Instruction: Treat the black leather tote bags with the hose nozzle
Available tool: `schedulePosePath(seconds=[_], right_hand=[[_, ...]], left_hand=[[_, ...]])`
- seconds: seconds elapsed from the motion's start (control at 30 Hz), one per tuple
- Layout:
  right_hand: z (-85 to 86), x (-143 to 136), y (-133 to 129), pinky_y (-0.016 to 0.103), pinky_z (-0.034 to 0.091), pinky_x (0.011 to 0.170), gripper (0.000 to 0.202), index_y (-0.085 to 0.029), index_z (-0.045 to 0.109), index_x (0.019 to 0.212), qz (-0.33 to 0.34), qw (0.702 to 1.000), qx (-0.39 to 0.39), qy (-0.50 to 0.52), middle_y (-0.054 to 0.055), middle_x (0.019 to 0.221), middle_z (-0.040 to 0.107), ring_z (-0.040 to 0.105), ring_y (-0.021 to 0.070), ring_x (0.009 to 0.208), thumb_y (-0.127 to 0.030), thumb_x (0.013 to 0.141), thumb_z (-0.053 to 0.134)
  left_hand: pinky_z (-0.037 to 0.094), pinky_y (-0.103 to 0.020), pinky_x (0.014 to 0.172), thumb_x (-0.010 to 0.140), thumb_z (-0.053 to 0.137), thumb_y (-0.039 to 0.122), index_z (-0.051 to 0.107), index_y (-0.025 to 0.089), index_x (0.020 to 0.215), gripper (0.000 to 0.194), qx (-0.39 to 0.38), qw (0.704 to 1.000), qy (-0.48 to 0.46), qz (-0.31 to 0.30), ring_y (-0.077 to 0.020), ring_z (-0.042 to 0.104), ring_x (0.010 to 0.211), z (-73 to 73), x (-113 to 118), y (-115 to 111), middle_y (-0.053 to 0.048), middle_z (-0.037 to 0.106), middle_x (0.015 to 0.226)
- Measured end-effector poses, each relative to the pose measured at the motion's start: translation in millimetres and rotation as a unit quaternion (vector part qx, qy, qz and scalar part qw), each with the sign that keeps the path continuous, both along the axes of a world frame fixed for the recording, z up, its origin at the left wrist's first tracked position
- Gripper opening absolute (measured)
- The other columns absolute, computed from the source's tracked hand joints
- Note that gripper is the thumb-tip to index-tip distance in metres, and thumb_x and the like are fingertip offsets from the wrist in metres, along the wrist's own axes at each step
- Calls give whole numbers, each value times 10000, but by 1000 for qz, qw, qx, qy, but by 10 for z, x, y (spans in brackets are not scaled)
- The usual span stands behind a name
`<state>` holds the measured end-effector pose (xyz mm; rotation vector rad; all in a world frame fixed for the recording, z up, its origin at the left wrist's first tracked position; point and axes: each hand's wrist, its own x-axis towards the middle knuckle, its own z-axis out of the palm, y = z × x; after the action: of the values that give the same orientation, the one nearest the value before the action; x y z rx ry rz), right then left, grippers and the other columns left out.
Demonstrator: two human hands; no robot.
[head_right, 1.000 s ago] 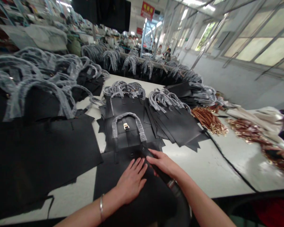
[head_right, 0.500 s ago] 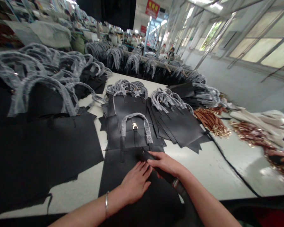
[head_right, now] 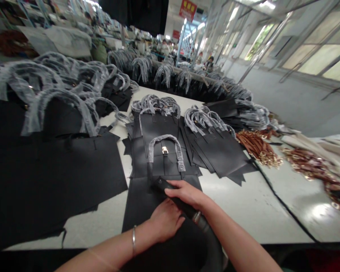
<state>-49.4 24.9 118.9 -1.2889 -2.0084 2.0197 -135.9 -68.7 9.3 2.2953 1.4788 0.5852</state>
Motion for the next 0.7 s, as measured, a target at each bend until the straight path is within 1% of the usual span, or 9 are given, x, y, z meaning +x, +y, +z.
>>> schedulePosePath(seconds=[0.1,0.23,0.27,0.37,0.43,0.5,0.57,0.63,0.7], right_hand=[[-47,-37,-21,279,466,685,404,-185,689,1110,-6,1000,17,16,11,853,682,596,177,733,-385,759,690],[-108,-124,-34,285,458,652,377,-205,673,1138,-29,999,44,-10,-5,753,668,589,174,662,-381,808,625],[-110,-122,-40,293,463,662,383,-211,668,1150,-30,998,53,-15,-3,759,673,595,182,673,-384,812,617],[-94,-43,-78,326,477,769,414,-212,673,1155,-22,997,75,-13,22,930,706,619,229,840,-393,784,648],[-87,16,-107,337,476,800,418,-199,683,1140,-18,998,67,-8,33,987,706,615,245,898,-399,773,659],[-94,20,-117,328,479,770,404,-187,688,1126,-22,999,46,-8,32,944,708,621,234,859,-398,783,649],[-109,-33,-97,313,478,725,404,-184,677,1140,-42,998,40,-10,22,870,704,623,210,779,-395,798,630],[-111,-93,-55,304,477,689,446,-189,640,1196,-80,995,66,-8,10,817,694,617,192,715,-405,806,619],[-87,-100,-20,312,483,688,497,-191,600,1247,-118,988,100,-3,9,813,693,618,194,706,-423,809,614]], left_hand=[[327,-423,1081,955,351,361,576,158,1220,403,4,1000,3,-6,-260,482,1229,-39,79,42,-95,593,1268],[292,-487,1090,954,331,307,559,122,1248,416,40,998,29,-25,-308,416,1293,-73,134,89,-127,547,1325],[284,-492,1093,952,335,294,544,118,1267,418,46,998,32,-27,-312,404,1303,-78,140,96,-130,537,1335],[285,-454,1105,944,350,266,493,122,1325,432,47,998,25,-35,-289,392,1318,-97,160,105,-124,494,1381],[280,-442,1113,932,375,258,475,126,1345,444,44,998,24,-46,-283,375,1331,-118,179,109,-117,456,1415],[265,-452,1121,919,401,251,485,114,1337,448,48,997,35,-55,-294,358,1340,-134,198,118,-124,443,1424],[239,-463,1133,923,401,253,510,99,1313,433,57,996,41,-54,-299,349,1345,-127,205,136,-134,466,1405],[208,-461,1149,944,378,289,496,107,1326,439,66,997,24,-42,-283,339,1353,-96,197,157,-124,474,1401],[190,-445,1160,959,363,347,443,135,1372,472,71,997,-8,-22,-257,321,1365,-65,185,173,-102,454,1423]])
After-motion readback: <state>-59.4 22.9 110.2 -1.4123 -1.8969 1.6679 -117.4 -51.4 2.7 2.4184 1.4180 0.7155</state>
